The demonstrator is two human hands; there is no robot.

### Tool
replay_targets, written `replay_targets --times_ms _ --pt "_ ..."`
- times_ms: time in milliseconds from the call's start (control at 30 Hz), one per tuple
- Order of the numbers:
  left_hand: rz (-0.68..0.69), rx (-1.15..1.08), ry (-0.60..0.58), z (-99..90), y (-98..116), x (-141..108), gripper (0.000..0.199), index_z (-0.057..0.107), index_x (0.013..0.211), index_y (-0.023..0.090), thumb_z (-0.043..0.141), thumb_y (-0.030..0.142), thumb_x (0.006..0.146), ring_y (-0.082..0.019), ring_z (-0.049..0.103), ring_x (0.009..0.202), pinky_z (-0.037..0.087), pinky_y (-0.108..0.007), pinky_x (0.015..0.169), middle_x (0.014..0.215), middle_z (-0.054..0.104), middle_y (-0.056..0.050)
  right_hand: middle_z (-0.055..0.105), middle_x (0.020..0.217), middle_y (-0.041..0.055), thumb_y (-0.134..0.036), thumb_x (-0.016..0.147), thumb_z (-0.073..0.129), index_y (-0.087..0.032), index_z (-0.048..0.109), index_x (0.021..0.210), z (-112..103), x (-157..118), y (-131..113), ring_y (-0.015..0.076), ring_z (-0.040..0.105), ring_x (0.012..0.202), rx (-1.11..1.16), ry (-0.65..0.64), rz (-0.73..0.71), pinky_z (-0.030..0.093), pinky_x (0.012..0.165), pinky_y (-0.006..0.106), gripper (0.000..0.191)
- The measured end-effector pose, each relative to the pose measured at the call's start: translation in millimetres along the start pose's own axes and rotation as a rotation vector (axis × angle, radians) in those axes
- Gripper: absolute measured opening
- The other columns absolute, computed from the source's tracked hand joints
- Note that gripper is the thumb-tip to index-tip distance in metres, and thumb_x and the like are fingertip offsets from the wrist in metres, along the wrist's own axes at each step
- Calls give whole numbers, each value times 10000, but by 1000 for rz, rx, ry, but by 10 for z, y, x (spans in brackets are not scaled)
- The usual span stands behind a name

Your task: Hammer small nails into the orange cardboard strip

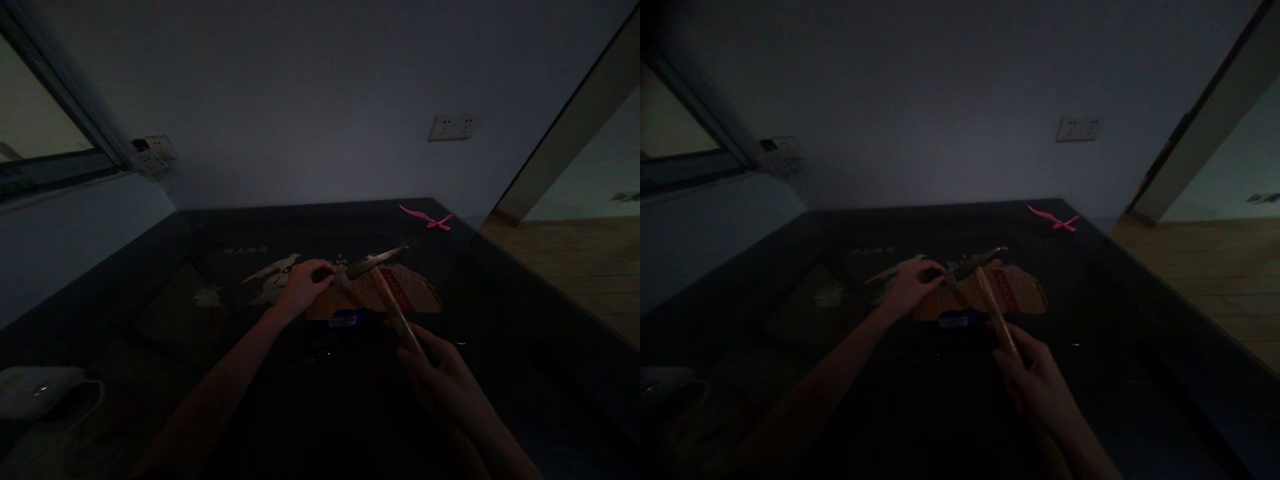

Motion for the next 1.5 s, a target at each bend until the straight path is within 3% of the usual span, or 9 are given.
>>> replay_targets --times_ms 200,433,567,667,867,1067,1267,1367,1500 --pt "-40 -42 -34 45 -29 0 101 667 837 178 592 180 769 -160 648 783 505 -278 746 848 698 -27 481 578 -53 -406 786 587 -146 499 1270 59 30 -58 84 410 428 16 -50 69 337 380 190 556" --pt "-45 -44 -32 32 -22 -4 114 675 822 192 600 141 754 -175 654 817 487 -293 776 853 712 -22 529 571 -32 -394 760 610 -143 567 1222 -107 39 -626 100 448 433 -169 6 -49 331 367 192 527" --pt "-91 -92 -38 70 -104 -6 110 683 822 207 603 165 760 -176 662 796 496 -286 758 864 718 -25 672 982 62 -331 760 616 -188 606 1201 -73 31 -1060 221 625 795 -294 -79 -215 499 616 272 464" --pt "-108 -105 -44 93 -140 -14 106 687 817 217 603 186 762 -180 665 787 500 -287 744 859 722 -20 669 1050 58 -294 758 608 -208 651 1140 15 36 -1220 261 613 940 -366 -135 -292 493 779 331 394" --pt "-134 -16 -44 80 -206 -14 186 695 916 189 610 208 751 -208 666 797 501 -297 710 894 723 -42 681 706 18 -239 734 579 -182 728 932 118 112 -1087 189 594 587 -501 -156 -231 469 539 271 254" --pt "-79 -74 -39 95 -149 7 120 696 837 185 609 182 755 -181 660 804 497 -283 752 869 720 -40 689 964 37 -274 728 619 -221 687 1065 14 78 -1187 240 619 859 -386 -94 -310 485 742 312 349" --pt "-116 3 -54 82 -185 1 148 702 862 193 619 194 739 -198 658 774 499 -292 704 841 722 -34 662 702 1 -273 712 614 -191 709 861 86 138 -920 197 597 652 -383 -167 -180 464 570 261 194" --pt "-97 -14 -55 82 -174 -2 119 699 829 203 620 190 741 -195 659 785 495 -292 716 841 722 -30 656 719 -2 -275 722 607 -182 698 988 54 120 -951 163 567 595 -381 -142 -173 430 498 229 295" --pt "-84 -11 -40 76 -165 0 94 698 798 208 630 184 736 -195 662 777 494 -305 730 835 723 -31 676 820 21 -278 723 603 -177 686 1048 39 85 -1091 154 567 605 -387 -116 -232 433 518 230 350"
Point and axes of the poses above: each hand's wrist, its own x-axis towards the middle knuckle, its own z-axis out of the palm, y = z × x, the point moved 10 cm from there along x, towards the middle knuckle
